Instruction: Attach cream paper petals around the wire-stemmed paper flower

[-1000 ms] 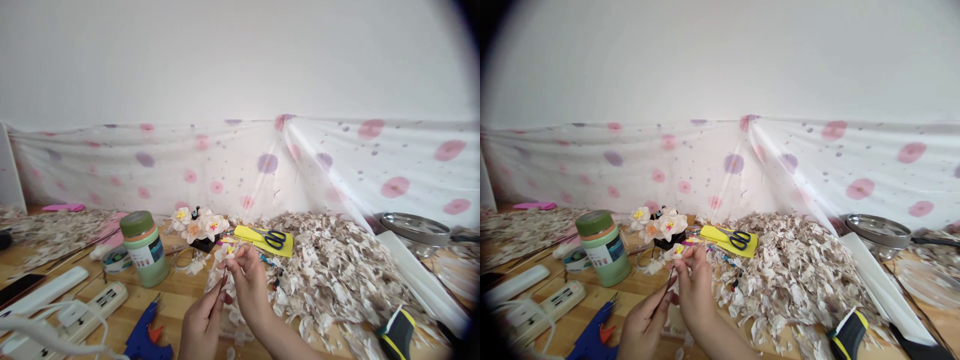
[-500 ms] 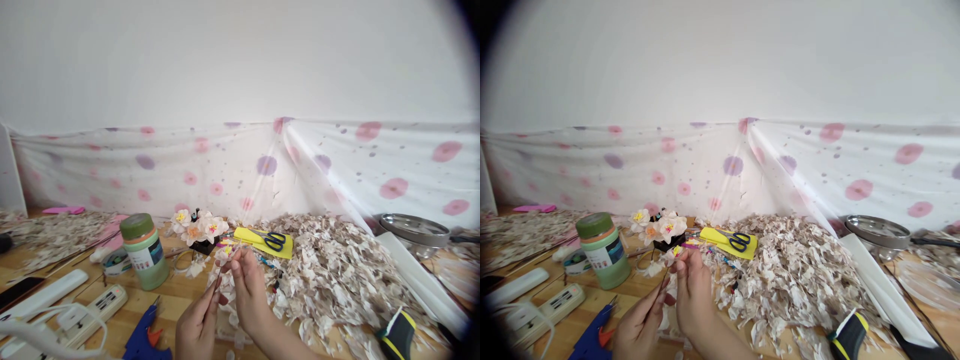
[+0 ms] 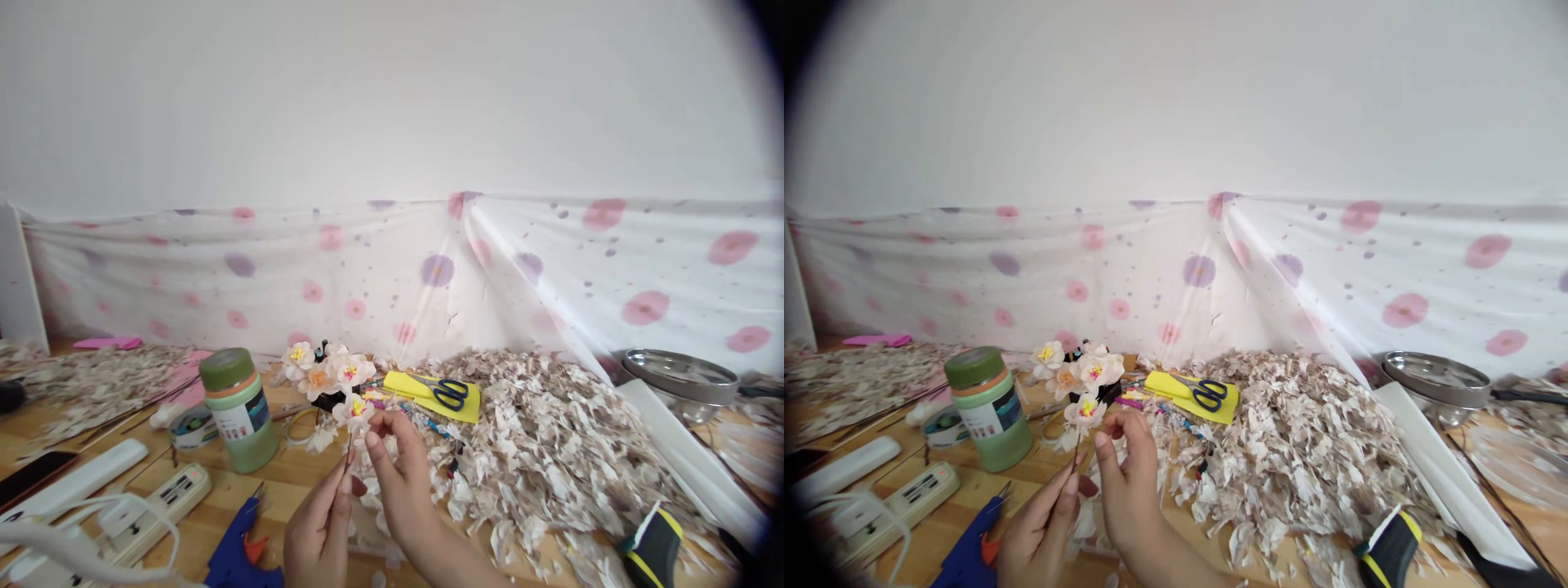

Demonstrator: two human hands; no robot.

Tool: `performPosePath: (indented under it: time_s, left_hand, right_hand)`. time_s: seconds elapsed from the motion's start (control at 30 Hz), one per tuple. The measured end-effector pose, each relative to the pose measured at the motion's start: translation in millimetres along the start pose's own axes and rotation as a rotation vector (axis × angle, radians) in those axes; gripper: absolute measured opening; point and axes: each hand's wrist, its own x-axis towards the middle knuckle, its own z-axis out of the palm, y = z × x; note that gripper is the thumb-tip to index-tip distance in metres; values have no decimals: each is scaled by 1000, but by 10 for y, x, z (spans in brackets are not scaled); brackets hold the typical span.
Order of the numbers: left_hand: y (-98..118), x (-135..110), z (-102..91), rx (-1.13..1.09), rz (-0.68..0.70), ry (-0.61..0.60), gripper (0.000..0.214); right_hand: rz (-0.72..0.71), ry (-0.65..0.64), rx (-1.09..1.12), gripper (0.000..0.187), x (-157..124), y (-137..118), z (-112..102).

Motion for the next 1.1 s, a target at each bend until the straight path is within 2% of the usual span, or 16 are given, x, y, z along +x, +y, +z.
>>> performPosePath:
  time_s: [0.2,0.47,0.63,0.77,0.9,1.1]
  left_hand:
    - [6,-19,-12,-1,64,27,30]
    - [40,-28,-13,-5,85,104,24]
    - [51,-17,-1,20,87,101,21]
    - [25,11,-23,122,154,29,22]
    - [-11,34,-54,211,271,-45,23]
    - [-27,38,-70,338,379,-68,25]
  right_hand:
    - [68,-12,14,16,20,2,7]
    - [205,14,-128,18,243,280,-131]
    - [90,-46,51,18,163,6,-91]
    - [54,-48,21,17,76,-186,-44]
    - [39,-15,-55,22,79,-205,-41]
    - [39,-5,-115,25,88,-192,-35]
